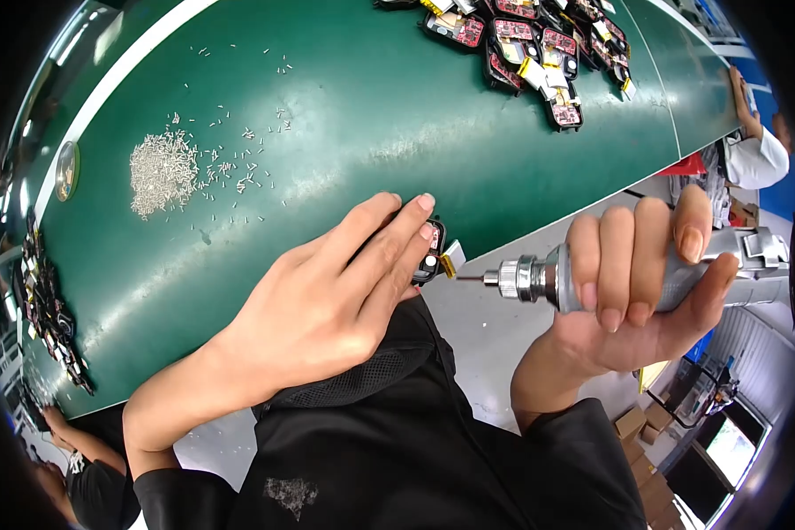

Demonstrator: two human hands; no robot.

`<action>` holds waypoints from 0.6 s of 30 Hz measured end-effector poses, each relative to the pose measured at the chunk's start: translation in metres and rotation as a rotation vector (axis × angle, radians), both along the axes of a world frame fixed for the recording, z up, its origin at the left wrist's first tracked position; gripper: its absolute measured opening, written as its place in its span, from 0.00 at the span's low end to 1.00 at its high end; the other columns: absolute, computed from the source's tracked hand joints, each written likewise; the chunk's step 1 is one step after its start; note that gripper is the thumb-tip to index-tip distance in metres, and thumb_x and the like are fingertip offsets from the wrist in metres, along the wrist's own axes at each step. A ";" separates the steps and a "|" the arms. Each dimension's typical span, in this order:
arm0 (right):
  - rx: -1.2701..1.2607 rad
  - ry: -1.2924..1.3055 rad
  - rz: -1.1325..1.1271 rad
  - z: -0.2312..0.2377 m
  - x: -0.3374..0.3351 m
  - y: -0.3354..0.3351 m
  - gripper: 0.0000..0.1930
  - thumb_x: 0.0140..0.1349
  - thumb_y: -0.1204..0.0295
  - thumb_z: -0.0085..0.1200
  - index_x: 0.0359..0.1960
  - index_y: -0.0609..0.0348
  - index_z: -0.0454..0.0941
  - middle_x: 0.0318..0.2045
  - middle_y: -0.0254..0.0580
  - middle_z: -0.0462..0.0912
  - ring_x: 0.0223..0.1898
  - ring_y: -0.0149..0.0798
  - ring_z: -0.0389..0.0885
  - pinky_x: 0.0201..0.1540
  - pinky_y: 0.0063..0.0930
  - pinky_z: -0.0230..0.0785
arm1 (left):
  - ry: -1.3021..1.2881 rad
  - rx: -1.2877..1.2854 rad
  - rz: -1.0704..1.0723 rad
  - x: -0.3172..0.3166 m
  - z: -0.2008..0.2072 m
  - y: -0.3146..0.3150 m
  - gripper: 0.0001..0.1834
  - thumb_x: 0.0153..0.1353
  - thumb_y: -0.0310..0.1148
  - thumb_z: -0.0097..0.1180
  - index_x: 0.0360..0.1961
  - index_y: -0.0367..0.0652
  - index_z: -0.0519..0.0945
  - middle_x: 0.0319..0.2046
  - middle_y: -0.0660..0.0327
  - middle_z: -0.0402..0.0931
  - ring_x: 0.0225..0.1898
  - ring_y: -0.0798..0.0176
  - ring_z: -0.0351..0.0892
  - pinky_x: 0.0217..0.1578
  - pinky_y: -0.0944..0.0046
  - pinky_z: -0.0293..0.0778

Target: Assemble electronic components using an electric screwdriver at a factory workbench.

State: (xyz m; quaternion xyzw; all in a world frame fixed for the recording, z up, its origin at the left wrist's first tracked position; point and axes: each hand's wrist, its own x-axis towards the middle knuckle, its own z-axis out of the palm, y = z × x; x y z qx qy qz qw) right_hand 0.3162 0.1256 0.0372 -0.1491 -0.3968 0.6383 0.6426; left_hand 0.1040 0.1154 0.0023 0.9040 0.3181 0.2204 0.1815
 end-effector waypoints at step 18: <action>-0.010 -0.149 0.068 -0.015 -0.006 0.024 0.14 0.69 0.58 0.36 0.35 0.55 0.68 0.11 0.26 0.63 0.13 0.24 0.61 0.22 0.22 0.57 | -0.037 0.151 -0.004 0.000 -0.011 0.002 0.21 0.39 0.22 0.57 0.39 0.25 0.78 0.45 0.47 0.76 0.44 0.49 0.76 0.38 0.59 0.80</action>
